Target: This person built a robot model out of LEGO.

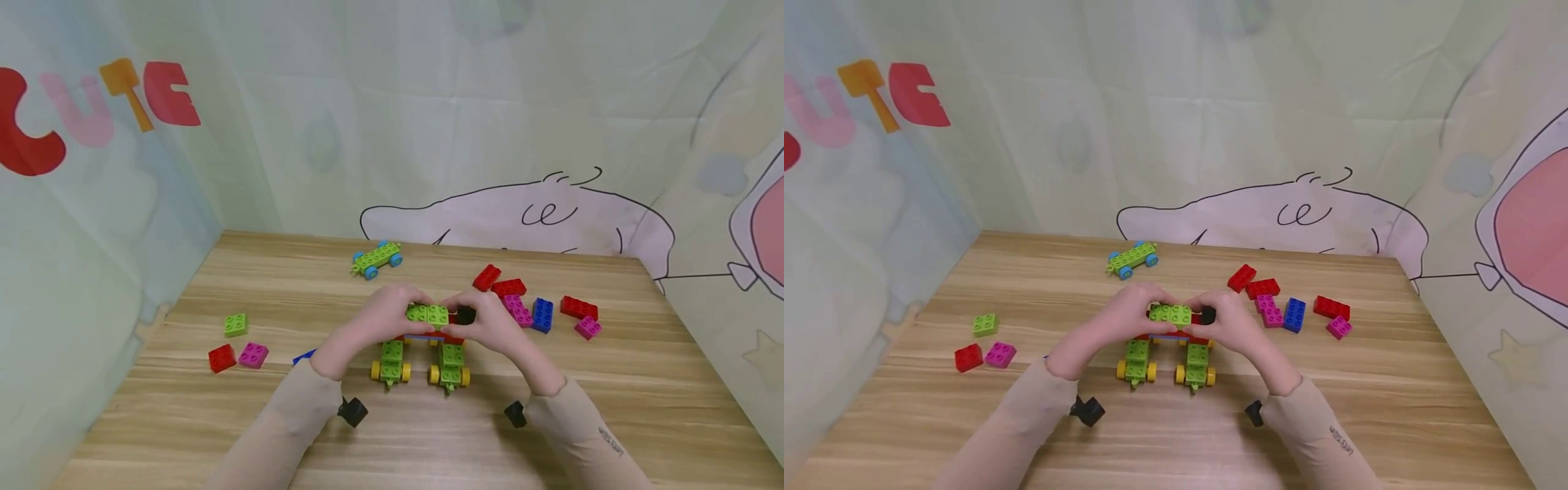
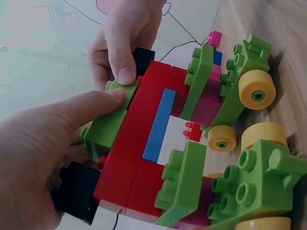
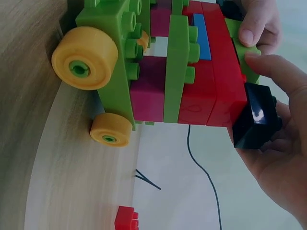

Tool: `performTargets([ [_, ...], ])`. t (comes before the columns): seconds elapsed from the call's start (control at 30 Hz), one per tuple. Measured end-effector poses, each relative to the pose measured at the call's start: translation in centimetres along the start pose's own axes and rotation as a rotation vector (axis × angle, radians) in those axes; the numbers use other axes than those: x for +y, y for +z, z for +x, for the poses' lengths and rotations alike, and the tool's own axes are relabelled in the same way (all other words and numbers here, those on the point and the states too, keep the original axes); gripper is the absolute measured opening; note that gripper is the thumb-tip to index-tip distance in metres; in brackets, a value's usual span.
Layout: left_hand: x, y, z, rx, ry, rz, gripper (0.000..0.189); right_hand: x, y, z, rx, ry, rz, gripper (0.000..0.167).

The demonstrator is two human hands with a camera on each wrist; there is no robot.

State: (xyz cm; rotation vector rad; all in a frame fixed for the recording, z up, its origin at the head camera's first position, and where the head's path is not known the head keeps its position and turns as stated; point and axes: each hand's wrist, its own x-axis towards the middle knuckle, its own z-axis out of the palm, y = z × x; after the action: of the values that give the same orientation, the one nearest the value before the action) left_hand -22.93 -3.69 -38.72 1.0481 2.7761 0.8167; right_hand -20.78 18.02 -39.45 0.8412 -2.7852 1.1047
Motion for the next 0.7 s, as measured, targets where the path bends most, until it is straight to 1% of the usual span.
performTargets([
  [0.13, 0.0, -0.09, 0.06, -0.005, -0.002, -0.001, 0.038, 0.04, -0.09, 0.12, -0.008, -0.011, -0.003, 0.029],
  [0.23, -0.05, -0.12, 0.18, -0.014, -0.015, -0.009, 0.038, -0.01, -0.21, 0.25, -0.024, -0.003, -0.001, 0.029],
  [0.47, -0.02, -0.23, 0.42, -0.06, -0.069, -0.028, 0.04, -0.13, -0.42, 0.37, -0.051, 0.025, 0.0, 0.031],
  [0.7, 0.28, -0.35, 0.5, -0.077, -0.108, -0.053, 0.041, -0.06, -0.28, 0.32, -0.05, 0.038, 0.002, 0.029],
])
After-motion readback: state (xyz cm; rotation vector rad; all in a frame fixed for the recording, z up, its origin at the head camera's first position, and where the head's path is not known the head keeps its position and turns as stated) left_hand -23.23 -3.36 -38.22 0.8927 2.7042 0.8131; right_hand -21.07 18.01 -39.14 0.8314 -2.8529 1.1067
